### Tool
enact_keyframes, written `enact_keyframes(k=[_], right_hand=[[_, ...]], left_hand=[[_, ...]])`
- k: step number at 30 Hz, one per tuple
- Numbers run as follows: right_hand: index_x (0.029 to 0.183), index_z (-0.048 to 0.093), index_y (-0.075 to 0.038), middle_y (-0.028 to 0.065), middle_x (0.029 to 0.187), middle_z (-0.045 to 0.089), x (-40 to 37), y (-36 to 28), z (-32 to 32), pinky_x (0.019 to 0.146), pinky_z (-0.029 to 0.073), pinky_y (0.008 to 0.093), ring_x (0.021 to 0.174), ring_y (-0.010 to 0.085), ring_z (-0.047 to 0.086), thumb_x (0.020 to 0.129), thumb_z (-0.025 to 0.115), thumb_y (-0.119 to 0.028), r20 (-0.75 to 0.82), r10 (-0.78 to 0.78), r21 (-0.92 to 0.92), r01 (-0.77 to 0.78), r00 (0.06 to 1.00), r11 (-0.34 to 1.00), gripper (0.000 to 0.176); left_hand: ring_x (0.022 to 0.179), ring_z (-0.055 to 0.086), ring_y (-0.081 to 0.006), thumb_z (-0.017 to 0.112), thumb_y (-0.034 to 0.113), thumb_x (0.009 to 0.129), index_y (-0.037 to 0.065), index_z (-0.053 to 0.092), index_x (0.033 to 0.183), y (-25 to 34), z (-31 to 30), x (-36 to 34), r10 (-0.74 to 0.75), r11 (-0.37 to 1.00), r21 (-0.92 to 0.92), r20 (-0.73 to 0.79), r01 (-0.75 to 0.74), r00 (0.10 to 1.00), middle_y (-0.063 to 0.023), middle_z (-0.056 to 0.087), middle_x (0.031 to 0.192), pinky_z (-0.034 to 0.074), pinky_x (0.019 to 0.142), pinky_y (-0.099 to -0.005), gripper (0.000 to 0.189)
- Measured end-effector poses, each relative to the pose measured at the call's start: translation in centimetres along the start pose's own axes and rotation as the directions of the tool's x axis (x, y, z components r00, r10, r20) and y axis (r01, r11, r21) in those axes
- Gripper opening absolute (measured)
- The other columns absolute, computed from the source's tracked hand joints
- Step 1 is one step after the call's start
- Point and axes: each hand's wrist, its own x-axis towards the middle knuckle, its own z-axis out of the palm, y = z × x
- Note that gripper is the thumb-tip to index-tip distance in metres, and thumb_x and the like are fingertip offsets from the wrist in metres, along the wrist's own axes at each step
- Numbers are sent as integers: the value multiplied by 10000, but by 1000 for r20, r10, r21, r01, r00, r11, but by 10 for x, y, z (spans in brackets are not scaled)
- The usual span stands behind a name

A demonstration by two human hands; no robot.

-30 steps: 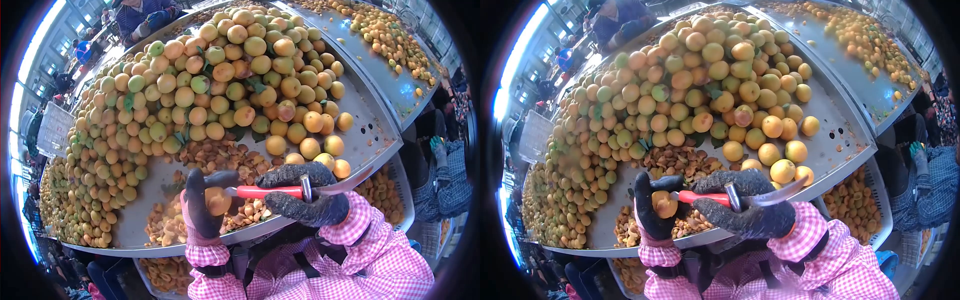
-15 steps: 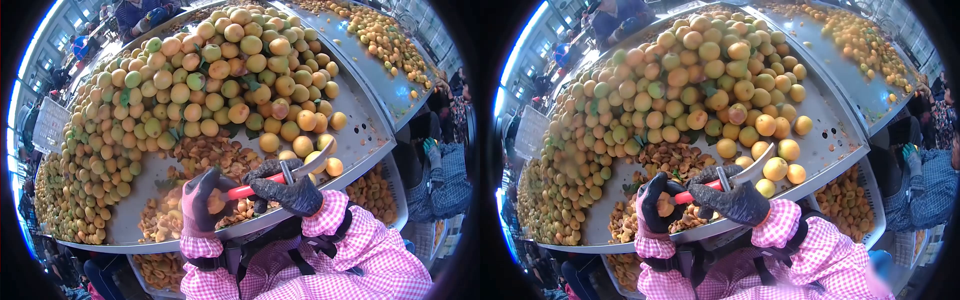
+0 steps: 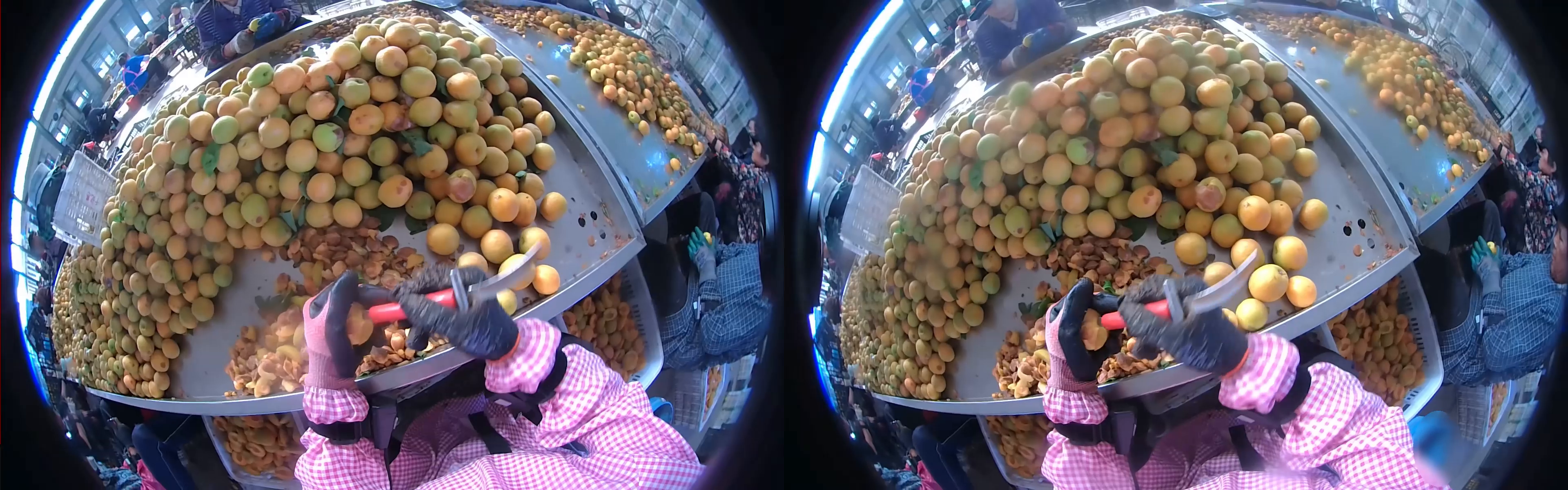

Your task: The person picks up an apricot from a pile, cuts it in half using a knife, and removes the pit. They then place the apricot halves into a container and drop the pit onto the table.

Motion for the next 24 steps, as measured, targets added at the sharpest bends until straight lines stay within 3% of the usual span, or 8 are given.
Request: enact_keyframes(k=[3,7,9,12,17,19,21,24], right_hand=[[1077,601,-40,130,913,623,-8,22,19,623,527,401,775,261,643,754,684,-122,103,-359,-592,347,928,727,343],[1078,591,-61,128,884,599,-3,5,31,611,524,402,765,273,622,697,692,-101,232,-645,-590,633,728,502,396],[988,584,-30,135,872,602,6,-5,7,523,514,343,731,239,633,706,703,-119,232,-494,-559,531,838,637,318],[863,581,26,121,826,609,21,-19,-25,454,508,297,609,178,638,805,683,-172,118,161,174,-180,980,968,230],[919,603,22,103,766,625,29,15,-28,464,507,266,549,176,633,882,633,-237,93,-26,85,18,995,996,263],[933,621,-38,107,807,623,25,0,-18,544,520,290,582,183,633,877,628,-225,88,165,17,-167,982,986,195],[934,627,-52,112,850,614,22,13,-4,565,513,308,638,203,631,857,625,-189,220,-452,-603,485,864,633,157],[946,618,-37,125,902,593,8,2,38,526,477,341,753,264,614,801,620,-138,147,-465,-496,472,873,729,177]], left_hand=[[737,658,-250,669,58,750,-12,553,1082,-11,3,-1,-99,995,-18,-42,98,994,-132,683,844,517,690,-334,358],[739,662,-287,733,41,661,-4,530,1082,-37,5,-7,-237,967,-114,-87,227,967,-126,684,842,523,689,-340,469],[761,661,-274,754,33,648,-4,527,1127,1,-5,-3,51,987,158,-44,-44,998,-125,683,869,521,699,-354,531],[772,646,-199,689,-33,720,30,464,1303,-20,4,-11,202,974,110,-48,-196,978,-139,667,921,525,742,-324,628],[697,644,-195,661,-64,689,1,474,1280,-27,7,-7,89,995,-53,56,-86,994,-145,667,892,520,631,-318,624],[692,645,-209,675,-31,671,-39,518,1204,-14,1,-5,-4,997,74,85,-2,996,-154,666,904,509,612,-316,556],[712,648,-286,705,41,636,-40,529,1113,2,-2,1,70,981,178,20,-72,997,-147,672,847,513,650,-349,515],[731,659,-251,629,193,792,-44,586,1026,12,-7,7,-163,980,100,-75,170,984,-128,686,850,516,673,-345,336]])
